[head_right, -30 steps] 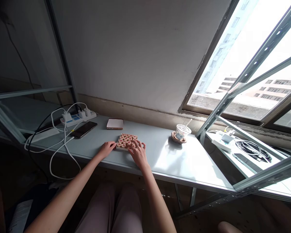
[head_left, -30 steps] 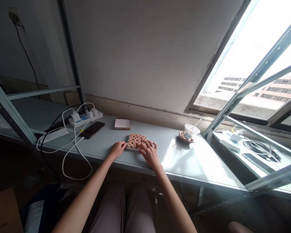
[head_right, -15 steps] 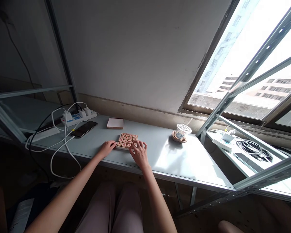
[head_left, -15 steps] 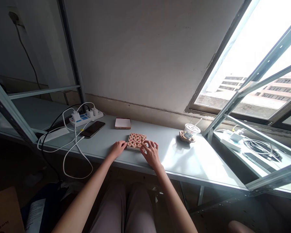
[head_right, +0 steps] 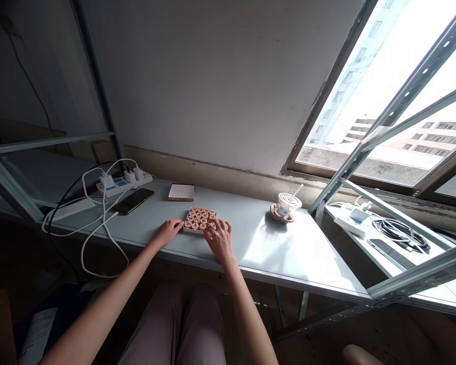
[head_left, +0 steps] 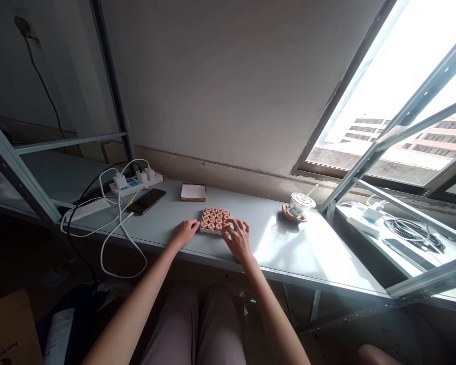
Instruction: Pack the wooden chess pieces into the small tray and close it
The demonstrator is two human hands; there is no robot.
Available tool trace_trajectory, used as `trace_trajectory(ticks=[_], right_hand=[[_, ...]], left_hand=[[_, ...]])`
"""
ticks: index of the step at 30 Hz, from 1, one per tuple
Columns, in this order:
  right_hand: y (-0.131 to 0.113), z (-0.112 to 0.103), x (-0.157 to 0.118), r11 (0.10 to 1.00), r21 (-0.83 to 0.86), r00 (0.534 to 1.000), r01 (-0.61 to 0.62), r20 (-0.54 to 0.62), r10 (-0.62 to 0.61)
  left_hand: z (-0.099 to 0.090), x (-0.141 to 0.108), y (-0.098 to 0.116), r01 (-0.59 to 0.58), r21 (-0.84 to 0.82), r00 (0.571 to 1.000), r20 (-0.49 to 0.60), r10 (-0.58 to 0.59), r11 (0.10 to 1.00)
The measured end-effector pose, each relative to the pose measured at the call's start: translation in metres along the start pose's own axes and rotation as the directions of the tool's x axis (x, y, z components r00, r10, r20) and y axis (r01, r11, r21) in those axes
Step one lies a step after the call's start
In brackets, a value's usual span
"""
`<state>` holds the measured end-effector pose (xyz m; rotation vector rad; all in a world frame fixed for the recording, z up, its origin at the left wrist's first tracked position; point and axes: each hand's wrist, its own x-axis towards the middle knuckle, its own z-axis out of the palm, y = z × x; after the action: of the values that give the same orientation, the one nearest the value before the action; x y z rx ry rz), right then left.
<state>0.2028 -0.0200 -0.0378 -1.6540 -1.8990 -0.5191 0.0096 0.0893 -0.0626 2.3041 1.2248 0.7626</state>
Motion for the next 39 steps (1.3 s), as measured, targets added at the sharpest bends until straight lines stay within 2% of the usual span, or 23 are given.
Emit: trace_trajectory(ticks=[4,9,21,24,26,29,31,33,35,37,39], right_hand=[[0.003,0.001,0.009,0.998,-0.035,0.998,-0.059,-0.002,0.059],[0.011,0.006,0.021,0.999,-0.032,0.997,0.027,0.076,-0.025],[0.015,0.012,0.012,1.000,0.004,0.998,-0.007,0.060,0.007],[0.016,0.013,0.012,1.000,0.007,0.998,-0.010,0.064,0.010],[0.016,0.013,0.012,1.000,0.009,0.998,-0.015,0.059,0.015],[0.018,0.013,0.012,0.999,0.027,0.999,-0.024,0.022,0.023],[0.019,0.013,0.011,0.998,0.054,0.999,-0.038,-0.009,0.038],[0.020,0.013,0.012,0.995,0.081,0.998,-0.054,-0.032,0.057],[0.021,0.013,0.012,0.994,0.094,0.997,-0.061,-0.043,0.066],[0.023,0.014,0.013,0.995,0.088,0.997,-0.050,-0.054,0.055],[0.024,0.016,0.014,0.997,0.074,0.997,-0.026,-0.074,0.031]], left_hand=[[0.000,0.000,-0.001,0.006,-0.010,1.000,0.003,-0.006,1.000],[0.001,0.000,-0.001,-0.004,-0.026,1.000,-0.004,0.004,1.000],[-0.001,-0.003,0.004,0.002,0.016,1.000,-0.001,-0.002,1.000],[0.001,-0.002,0.002,0.016,-0.007,0.998,-0.059,-0.017,1.000],[0.002,0.006,-0.002,0.022,-0.024,0.986,-0.167,-0.025,0.999],[0.001,0.032,-0.016,0.025,0.034,0.940,-0.342,-0.012,0.999],[0.000,0.055,-0.027,0.018,0.088,0.922,-0.388,0.018,0.996],[-0.001,0.076,-0.036,-0.012,0.110,0.937,-0.346,0.050,0.994],[0.000,0.089,-0.040,-0.042,0.119,0.965,-0.253,0.071,0.992],[0.000,0.095,-0.040,-0.036,0.139,0.981,-0.186,0.062,0.990],[-0.001,0.096,-0.037,-0.003,0.168,0.986,-0.165,0.031,0.986]])
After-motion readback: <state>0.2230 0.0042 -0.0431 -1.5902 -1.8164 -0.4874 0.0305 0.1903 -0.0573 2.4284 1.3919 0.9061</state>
